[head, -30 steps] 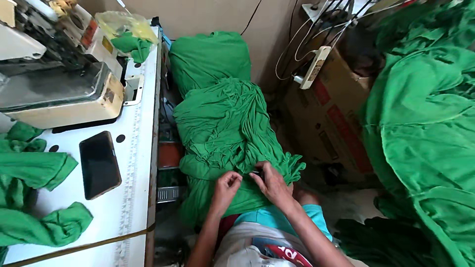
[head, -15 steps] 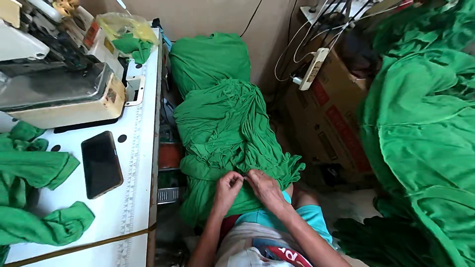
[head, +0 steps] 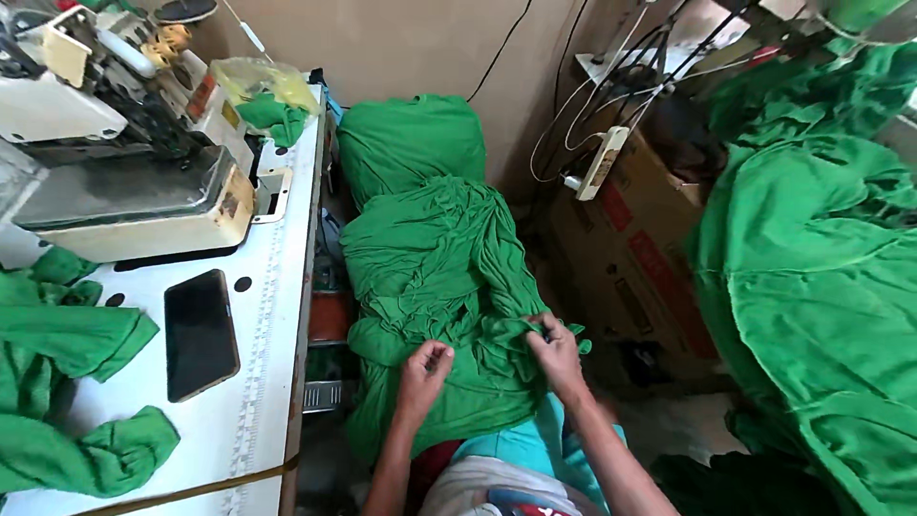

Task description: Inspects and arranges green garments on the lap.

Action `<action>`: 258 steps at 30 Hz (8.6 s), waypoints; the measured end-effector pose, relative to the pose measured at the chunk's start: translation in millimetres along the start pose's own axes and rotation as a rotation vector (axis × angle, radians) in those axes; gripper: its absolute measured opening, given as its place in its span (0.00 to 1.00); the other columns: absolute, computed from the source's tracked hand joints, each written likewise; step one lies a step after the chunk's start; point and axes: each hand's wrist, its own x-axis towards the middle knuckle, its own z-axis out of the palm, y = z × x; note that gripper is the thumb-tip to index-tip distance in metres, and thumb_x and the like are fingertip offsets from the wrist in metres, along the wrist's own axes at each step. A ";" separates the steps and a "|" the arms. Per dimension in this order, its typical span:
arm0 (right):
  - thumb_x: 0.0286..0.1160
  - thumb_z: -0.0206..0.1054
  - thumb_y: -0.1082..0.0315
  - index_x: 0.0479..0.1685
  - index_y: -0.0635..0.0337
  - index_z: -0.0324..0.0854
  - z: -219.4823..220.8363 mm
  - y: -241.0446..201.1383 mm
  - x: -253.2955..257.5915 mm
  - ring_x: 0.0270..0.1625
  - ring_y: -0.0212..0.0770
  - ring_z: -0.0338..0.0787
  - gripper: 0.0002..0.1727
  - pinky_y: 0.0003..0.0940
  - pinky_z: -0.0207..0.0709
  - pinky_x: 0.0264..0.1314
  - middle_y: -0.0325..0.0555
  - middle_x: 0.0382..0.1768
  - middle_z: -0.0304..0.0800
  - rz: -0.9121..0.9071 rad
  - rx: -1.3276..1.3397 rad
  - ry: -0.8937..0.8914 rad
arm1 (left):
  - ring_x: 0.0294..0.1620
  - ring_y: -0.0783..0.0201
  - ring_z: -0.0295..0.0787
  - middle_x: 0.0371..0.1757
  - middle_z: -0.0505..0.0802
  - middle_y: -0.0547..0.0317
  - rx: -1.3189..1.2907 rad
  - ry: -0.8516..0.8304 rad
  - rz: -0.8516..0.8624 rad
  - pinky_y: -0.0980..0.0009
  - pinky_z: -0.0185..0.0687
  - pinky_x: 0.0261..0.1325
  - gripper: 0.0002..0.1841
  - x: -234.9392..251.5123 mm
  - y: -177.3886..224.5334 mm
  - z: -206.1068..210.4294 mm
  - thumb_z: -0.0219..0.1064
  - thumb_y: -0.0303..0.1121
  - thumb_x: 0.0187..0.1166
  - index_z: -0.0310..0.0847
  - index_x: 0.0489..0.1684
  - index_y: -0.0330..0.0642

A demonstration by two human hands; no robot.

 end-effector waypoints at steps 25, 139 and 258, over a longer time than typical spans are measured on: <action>0.78 0.71 0.58 0.45 0.61 0.89 38.4 -28.0 -12.2 0.41 0.47 0.93 0.14 0.48 0.88 0.41 0.51 0.44 0.92 -0.188 -0.399 -0.169 | 0.43 0.69 0.84 0.45 0.89 0.53 -0.146 0.053 -0.211 0.68 0.81 0.51 0.13 32.3 1.5 22.3 0.56 0.30 0.89 0.79 0.57 0.27; 0.81 0.69 0.53 0.62 0.63 0.81 -1.9 18.0 -17.4 0.49 0.57 0.92 0.22 0.62 0.82 0.54 0.57 0.48 0.91 0.172 -0.478 -0.263 | 0.83 0.37 0.70 0.79 0.80 0.39 0.728 0.171 -0.001 0.37 0.63 0.80 0.24 45.0 12.1 4.5 0.64 0.37 0.84 0.78 0.75 0.35; 0.67 0.69 0.76 0.39 0.63 0.88 80.9 -8.7 -49.9 0.36 0.48 0.95 0.05 0.43 0.90 0.36 0.52 0.38 0.93 -0.669 -0.391 -0.301 | 0.25 0.75 0.79 0.24 0.86 0.64 -0.151 -0.100 -0.432 0.75 0.78 0.34 0.11 21.2 4.8 -5.1 0.68 0.30 0.82 0.84 0.28 0.34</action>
